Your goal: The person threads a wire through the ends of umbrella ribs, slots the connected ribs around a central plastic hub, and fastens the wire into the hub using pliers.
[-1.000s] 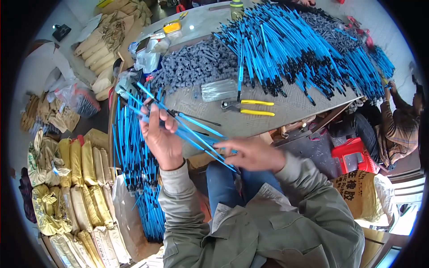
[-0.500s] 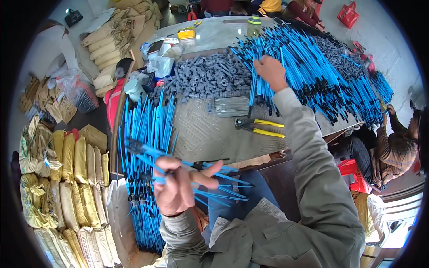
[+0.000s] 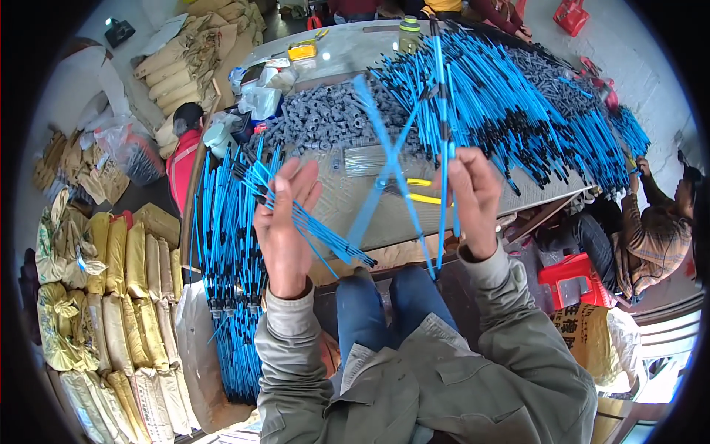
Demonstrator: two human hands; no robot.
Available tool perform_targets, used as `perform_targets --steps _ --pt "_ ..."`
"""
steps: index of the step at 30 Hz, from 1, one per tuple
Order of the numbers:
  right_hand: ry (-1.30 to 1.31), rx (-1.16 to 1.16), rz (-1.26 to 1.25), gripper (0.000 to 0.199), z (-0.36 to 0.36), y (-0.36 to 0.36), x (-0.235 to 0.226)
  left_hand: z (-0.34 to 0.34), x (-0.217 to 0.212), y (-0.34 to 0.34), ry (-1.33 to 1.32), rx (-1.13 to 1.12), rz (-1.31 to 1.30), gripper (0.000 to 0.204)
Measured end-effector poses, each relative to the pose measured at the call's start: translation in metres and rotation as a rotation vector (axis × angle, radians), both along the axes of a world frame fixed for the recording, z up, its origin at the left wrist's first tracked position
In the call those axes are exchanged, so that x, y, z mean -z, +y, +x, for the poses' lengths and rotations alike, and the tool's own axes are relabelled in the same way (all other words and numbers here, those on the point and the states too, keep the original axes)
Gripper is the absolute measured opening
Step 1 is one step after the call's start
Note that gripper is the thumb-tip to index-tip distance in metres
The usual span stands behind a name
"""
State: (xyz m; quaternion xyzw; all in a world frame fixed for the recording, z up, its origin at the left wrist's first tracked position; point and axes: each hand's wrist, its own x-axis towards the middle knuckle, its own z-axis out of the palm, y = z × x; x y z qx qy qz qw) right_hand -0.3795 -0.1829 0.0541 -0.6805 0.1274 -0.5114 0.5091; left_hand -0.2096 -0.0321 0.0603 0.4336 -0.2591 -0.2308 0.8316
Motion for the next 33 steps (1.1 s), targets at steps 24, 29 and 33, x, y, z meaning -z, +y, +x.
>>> perform_targets --steps 24,29,33 --pt "0.986 0.994 -0.870 0.028 0.091 -0.295 -0.024 -0.008 0.000 -0.008 0.249 0.209 -0.205 0.018" --pt "1.003 0.908 -0.945 0.024 0.120 -0.272 -0.045 -0.021 0.012 0.002 0.331 0.442 -0.238 0.025" --pt "0.714 0.966 -1.142 0.021 0.110 -0.221 -0.068 -0.037 0.017 0.000 0.325 0.506 -0.131 0.027"
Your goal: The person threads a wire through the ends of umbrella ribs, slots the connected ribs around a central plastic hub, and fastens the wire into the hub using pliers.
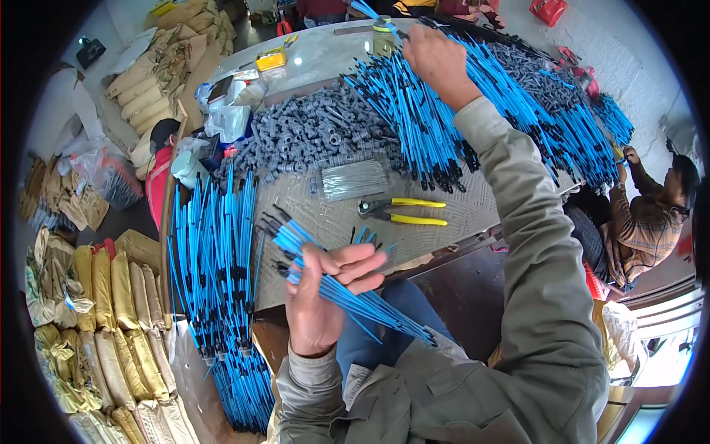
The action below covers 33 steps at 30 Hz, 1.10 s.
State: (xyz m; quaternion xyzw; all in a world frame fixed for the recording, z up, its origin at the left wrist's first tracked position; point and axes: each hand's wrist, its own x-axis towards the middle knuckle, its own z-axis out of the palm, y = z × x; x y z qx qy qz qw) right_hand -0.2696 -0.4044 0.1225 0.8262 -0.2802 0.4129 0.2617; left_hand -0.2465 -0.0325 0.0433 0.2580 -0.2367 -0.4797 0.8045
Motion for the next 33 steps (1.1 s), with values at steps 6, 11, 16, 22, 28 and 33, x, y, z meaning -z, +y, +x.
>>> perform_targets --steps 6,11,16,22,28,33 --pt "-0.475 -0.181 -0.253 0.015 -0.090 0.025 -0.007 -0.022 -0.001 -0.001 -0.099 -0.018 0.153 0.029" --pt "-0.807 -0.397 0.169 0.018 -0.149 0.044 0.002 -0.040 -0.009 -0.006 -0.127 -0.030 0.196 0.030" --pt "-0.713 -0.502 0.579 0.018 -0.160 0.058 -0.025 -0.064 -0.011 -0.016 -0.141 0.071 0.155 0.032" --pt "-0.560 -0.344 0.685 0.025 -0.179 0.114 -0.052 -0.082 -0.014 -0.029 -0.156 0.159 0.176 0.031" --pt "-0.714 -0.402 0.514 0.017 -0.207 0.118 0.010 -0.099 -0.010 -0.036 -0.192 0.248 0.180 0.031" --pt "-0.826 -0.363 0.472 0.008 -0.264 0.205 0.049 -0.096 -0.012 -0.034 -0.268 0.190 0.226 0.034"
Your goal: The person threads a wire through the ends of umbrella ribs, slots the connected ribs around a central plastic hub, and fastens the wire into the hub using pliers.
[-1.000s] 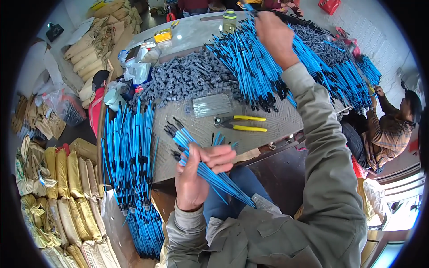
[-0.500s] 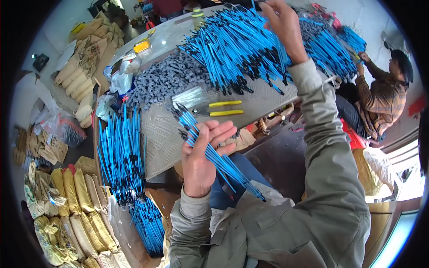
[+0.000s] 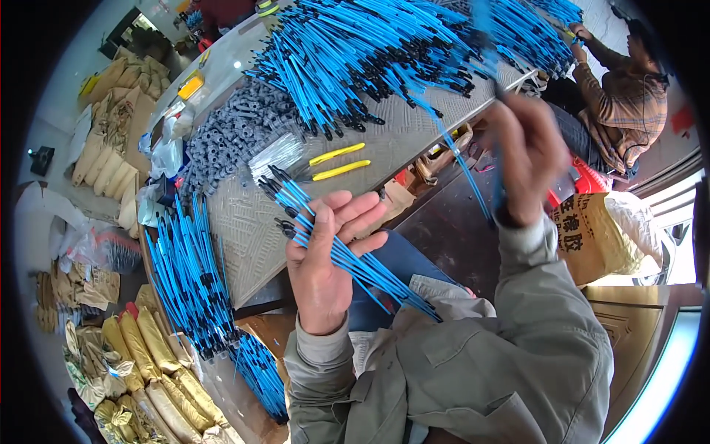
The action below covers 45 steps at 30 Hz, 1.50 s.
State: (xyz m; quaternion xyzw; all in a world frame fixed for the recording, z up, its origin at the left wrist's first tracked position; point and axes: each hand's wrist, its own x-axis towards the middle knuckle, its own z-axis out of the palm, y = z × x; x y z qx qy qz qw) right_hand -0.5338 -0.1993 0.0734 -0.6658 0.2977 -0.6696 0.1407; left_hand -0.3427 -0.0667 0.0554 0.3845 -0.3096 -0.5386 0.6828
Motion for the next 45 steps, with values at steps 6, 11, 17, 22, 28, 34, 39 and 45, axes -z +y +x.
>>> perform_targets --steps 6,11,17,22,28,34,39,45 --pt "-0.464 -0.223 -0.155 0.016 -0.036 0.052 0.010 -0.023 -0.013 -0.016 0.011 -0.161 -0.078 0.038" --pt "-0.228 -0.614 0.154 0.012 -0.002 0.058 0.030 -0.024 -0.019 -0.028 0.079 -0.319 -0.226 0.038" --pt "-0.096 -1.021 0.603 0.011 0.054 0.044 0.034 -0.025 -0.016 -0.029 -0.326 -0.512 -0.245 0.034" --pt "0.249 -0.782 0.096 0.026 0.067 0.018 0.017 0.012 -0.012 -0.015 -0.310 -0.550 -0.234 0.029" --pt "-0.272 0.349 -0.040 0.046 0.047 -0.187 0.058 0.035 -0.023 -0.001 0.075 -0.522 -0.473 0.030" --pt "-0.157 0.356 -0.009 0.049 0.131 -0.221 0.042 0.021 -0.041 -0.001 -0.147 -0.802 -0.227 0.034" --pt "-0.111 0.344 -0.015 0.041 0.126 -0.234 0.044 0.034 -0.036 0.007 -0.066 -0.659 -0.200 0.034" --pt "0.413 0.350 -0.312 0.027 0.087 -0.244 -0.001 0.030 -0.050 0.013 0.148 -0.646 -0.066 0.025"
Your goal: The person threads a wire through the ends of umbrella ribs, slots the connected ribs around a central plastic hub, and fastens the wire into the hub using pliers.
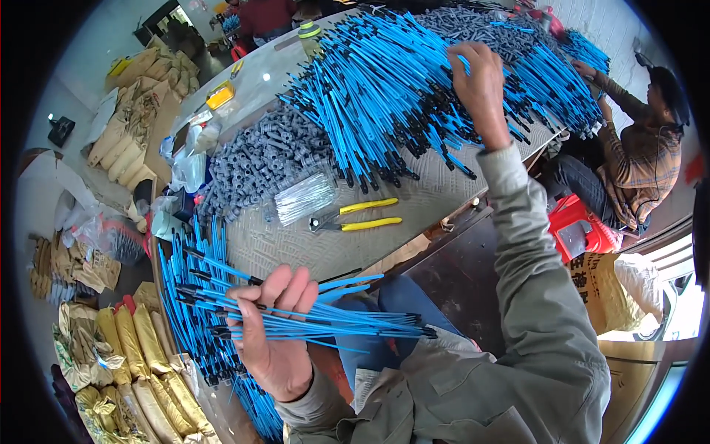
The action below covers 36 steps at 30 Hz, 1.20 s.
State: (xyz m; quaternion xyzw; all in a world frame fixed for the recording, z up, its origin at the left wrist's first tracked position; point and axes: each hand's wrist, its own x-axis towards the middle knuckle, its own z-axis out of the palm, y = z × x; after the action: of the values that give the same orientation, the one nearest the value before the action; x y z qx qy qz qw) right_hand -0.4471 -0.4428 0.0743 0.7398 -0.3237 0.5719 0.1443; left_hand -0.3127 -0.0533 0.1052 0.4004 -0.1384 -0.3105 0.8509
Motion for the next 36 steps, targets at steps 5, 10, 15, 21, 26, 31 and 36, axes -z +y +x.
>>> perform_targets --steps 5,10,15,21,26,31,36 --pt "0.196 -0.273 0.179 0.026 0.076 -0.043 -0.027 -0.002 -0.002 0.009 -0.029 0.126 -0.149 0.020" --pt "0.549 0.075 0.238 0.027 0.127 -0.059 -0.027 0.022 0.013 0.028 0.061 0.258 -0.302 0.024" --pt "0.573 0.145 0.201 0.022 0.153 -0.061 -0.015 0.028 0.020 0.020 0.030 0.150 -0.220 0.026" --pt "0.269 -0.248 0.487 0.022 0.153 -0.072 -0.041 0.030 0.030 0.022 0.017 0.234 -0.212 0.026" --pt "0.423 -0.797 0.643 0.024 0.192 0.021 -0.047 0.026 0.027 0.031 0.079 0.127 -0.123 0.026" --pt "0.755 -0.523 0.180 0.024 0.204 0.050 -0.007 0.021 0.026 0.043 0.045 0.111 -0.091 0.023" --pt "0.586 -0.307 0.058 0.024 0.166 0.001 0.002 0.022 0.037 0.057 0.016 0.147 -0.129 0.022"
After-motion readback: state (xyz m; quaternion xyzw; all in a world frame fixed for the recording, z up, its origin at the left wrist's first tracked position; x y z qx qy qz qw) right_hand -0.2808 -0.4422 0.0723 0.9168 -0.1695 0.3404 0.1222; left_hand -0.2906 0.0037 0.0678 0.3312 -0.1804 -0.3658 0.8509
